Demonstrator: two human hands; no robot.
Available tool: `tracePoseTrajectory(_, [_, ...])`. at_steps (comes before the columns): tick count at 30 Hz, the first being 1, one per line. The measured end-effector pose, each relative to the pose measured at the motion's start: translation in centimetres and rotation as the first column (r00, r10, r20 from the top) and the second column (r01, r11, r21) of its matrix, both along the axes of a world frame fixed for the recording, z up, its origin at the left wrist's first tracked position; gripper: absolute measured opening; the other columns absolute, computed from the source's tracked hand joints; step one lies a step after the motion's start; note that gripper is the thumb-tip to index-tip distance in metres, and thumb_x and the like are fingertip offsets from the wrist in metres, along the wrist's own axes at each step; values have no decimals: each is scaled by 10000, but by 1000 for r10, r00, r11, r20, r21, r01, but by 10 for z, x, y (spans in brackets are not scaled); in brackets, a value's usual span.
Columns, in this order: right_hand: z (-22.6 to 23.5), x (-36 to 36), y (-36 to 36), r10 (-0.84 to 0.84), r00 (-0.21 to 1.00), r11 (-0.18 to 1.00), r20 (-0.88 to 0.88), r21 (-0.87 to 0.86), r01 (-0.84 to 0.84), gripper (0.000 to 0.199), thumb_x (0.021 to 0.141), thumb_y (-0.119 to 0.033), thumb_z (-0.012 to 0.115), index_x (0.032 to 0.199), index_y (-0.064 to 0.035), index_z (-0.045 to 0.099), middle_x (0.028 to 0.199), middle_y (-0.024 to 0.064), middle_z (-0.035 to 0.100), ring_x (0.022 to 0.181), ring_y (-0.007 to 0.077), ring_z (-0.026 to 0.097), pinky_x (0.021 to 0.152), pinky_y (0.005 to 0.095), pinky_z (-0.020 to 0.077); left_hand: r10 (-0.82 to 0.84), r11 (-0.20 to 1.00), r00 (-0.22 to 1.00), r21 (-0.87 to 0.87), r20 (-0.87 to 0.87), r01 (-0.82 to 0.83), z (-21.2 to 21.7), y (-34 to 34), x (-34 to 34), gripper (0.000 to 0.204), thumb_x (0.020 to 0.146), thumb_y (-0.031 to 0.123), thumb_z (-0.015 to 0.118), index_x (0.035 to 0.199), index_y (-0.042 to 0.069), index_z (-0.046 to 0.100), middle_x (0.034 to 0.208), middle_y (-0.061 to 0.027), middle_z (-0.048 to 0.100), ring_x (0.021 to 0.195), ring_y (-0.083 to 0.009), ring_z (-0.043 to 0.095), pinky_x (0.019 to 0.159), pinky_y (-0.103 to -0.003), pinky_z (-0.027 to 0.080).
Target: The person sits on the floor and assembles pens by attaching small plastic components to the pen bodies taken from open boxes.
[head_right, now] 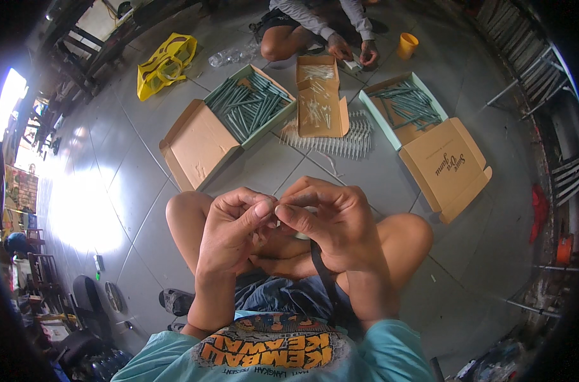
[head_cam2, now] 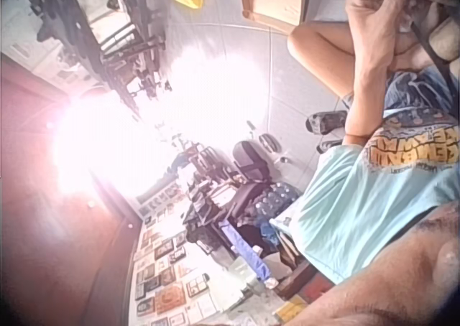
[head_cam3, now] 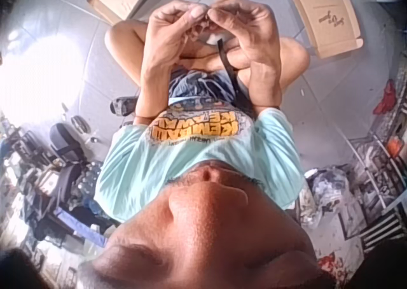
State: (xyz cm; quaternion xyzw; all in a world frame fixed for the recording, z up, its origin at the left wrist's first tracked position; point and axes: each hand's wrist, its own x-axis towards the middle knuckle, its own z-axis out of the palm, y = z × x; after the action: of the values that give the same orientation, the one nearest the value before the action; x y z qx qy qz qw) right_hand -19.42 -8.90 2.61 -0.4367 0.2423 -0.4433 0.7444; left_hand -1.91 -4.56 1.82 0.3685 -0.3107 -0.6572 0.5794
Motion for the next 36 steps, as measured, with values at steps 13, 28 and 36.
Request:
tracePoseTrajectory(13, [-1,-2,-2,1,1000,1000,-6,-28,-2,76,871,-23,724,919,35,720,901,93,683,862,143,666,770,282,558,-9,1000,1000,2,-19,9,0,-2,-1,164,920,150,708,995,4,703,859,-71,725,757,-95,673,622,-199,502])
tracePoseTrajectory(28, [-3,0,-3,-3,1000,1000,-8,-28,2,77,878,-26,719,922,36,718,892,91,684,852,138,663,761,279,555,3,1000,1000,17,-26,-3,-2,-2,0,159,915,147,713,987,6,705,864,-69,725,750,-91,666,623,-202,500])
tracePoseTrajectory(36, [-2,0,-1,1,1000,1000,5,-30,-1,83,878,-24,717,924,46,714,907,94,685,868,142,668,775,281,560,8,1000,1000,12,-30,-7,-1,-1,-1,159,916,144,712,986,2,704,874,-72,723,753,-90,658,622,-204,498])
